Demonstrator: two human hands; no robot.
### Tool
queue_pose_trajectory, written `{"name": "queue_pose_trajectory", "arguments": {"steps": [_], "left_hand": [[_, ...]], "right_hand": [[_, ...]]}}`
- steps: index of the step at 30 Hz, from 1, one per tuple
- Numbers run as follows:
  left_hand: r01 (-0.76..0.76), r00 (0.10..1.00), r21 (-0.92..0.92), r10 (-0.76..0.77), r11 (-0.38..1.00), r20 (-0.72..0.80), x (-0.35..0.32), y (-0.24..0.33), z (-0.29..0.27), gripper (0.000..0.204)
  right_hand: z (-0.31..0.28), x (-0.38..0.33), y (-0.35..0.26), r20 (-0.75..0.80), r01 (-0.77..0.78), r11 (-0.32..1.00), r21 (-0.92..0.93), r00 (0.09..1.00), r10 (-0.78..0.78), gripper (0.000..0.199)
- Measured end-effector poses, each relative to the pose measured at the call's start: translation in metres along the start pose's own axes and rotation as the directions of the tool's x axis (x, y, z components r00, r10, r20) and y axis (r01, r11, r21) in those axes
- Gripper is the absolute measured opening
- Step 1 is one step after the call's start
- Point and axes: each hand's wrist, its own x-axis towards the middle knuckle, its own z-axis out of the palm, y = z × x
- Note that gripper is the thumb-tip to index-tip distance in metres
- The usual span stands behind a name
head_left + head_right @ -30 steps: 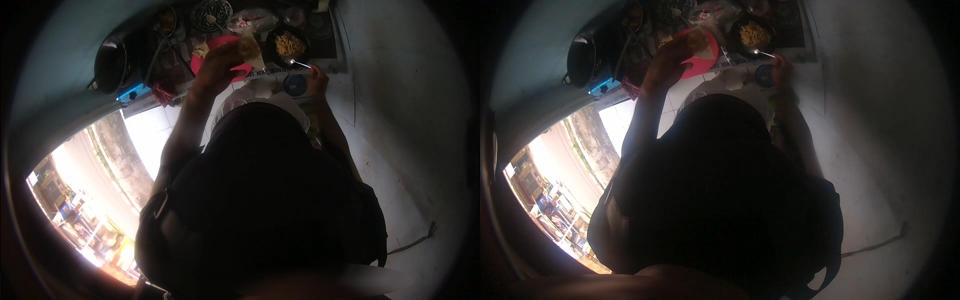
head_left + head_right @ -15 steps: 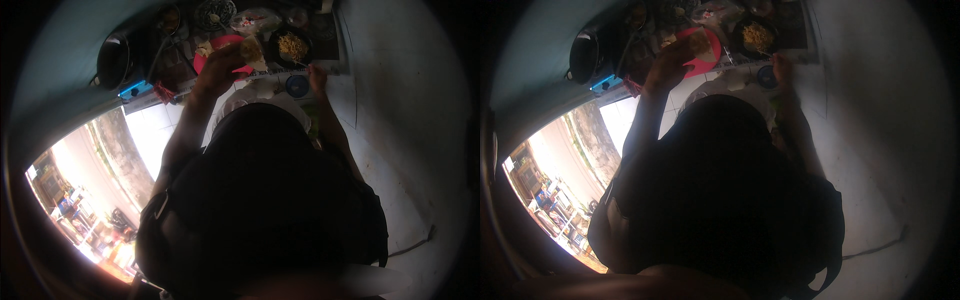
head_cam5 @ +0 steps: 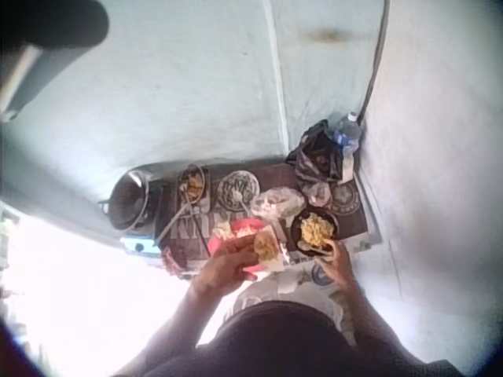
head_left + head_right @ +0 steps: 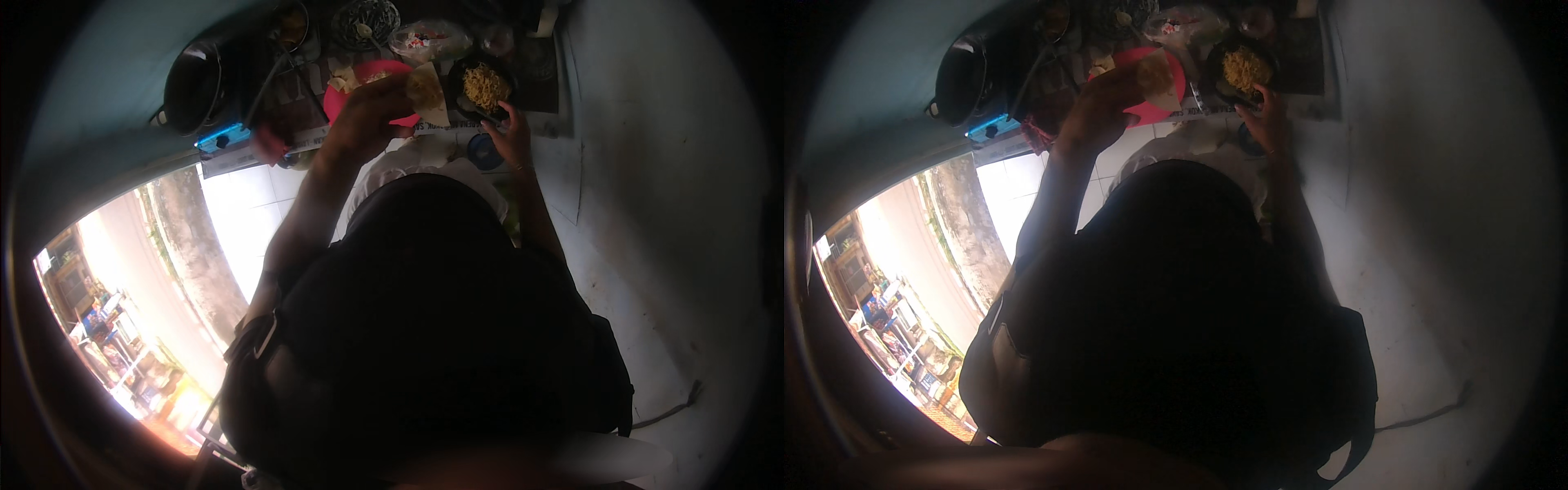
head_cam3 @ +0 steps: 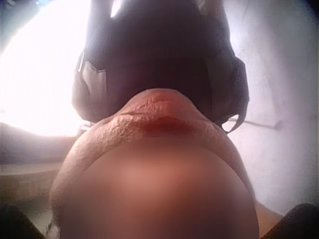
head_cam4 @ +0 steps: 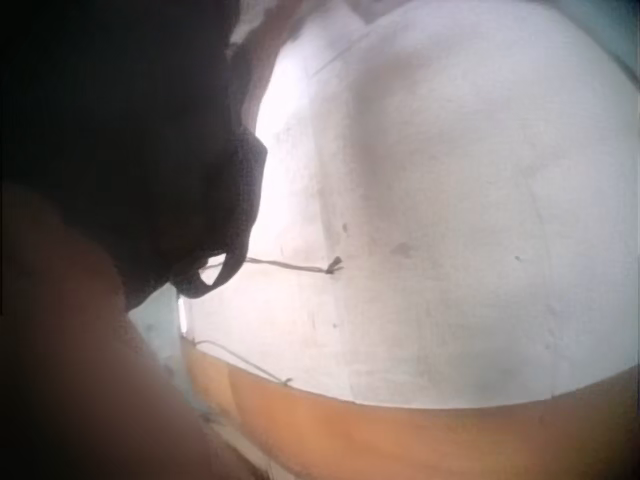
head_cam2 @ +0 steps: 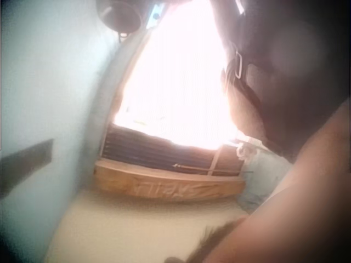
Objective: The person assembles a street food snack by placing shredded ingredients and a yellow filling into a cone wrapper using a spoon. They fold the wrapper and place the finished item on a pink tray, repeating the process.
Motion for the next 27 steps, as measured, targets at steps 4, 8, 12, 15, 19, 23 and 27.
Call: {"name": "queue_pose_trajectory", "arguments": {"steps": [4,8,12,15,19,23,27], "left_hand": [[-0.015,1.0,-0.031,0.015,0.999,-0.008,0.003,0.001,-0.003,0.028],[-0.08,0.996,-0.15,0.083,0.985,0.014,0.003,0.002,-0.004,0.036],[-0.023,1.0,-0.38,0.028,0.925,0.006,0.004,0.0,-0.003,0.038],[-0.489,0.863,0.388,0.5,0.782,0.08,0.007,0.002,-0.007,0.041],[-0.302,0.953,0.1,0.303,0.948,0.01,0.005,0.019,-0.002,0.043],[0.073,0.997,-0.364,-0.058,0.928,0.052,0.005,0.039,0.001,0.041],[0.201,0.977,-0.432,-0.149,0.879,0.153,0.006,0.045,-0.004,0.03]], "right_hand": [[-0.068,0.008,-0.113,-0.023,0.336,0.876,0.346,0.936,-0.35,0.055],[-0.098,0.004,-0.179,-0.249,0.589,0.775,0.229,0.805,-0.539,0.034],[-0.103,0.004,-0.196,-0.289,0.665,0.712,0.224,0.743,-0.603,0.028],[-0.1,0.007,-0.198,-0.284,0.688,0.692,0.218,0.723,-0.63,0.026],[-0.101,0.005,-0.201,-0.223,0.577,0.73,0.367,0.816,-0.533,0.022],[-0.095,0.008,-0.211,-0.108,0.302,0.53,0.793,0.925,-0.365,0.018],[-0.098,0.008,-0.214,0.029,0.135,0.535,0.834,0.958,-0.286,0.017]]}}
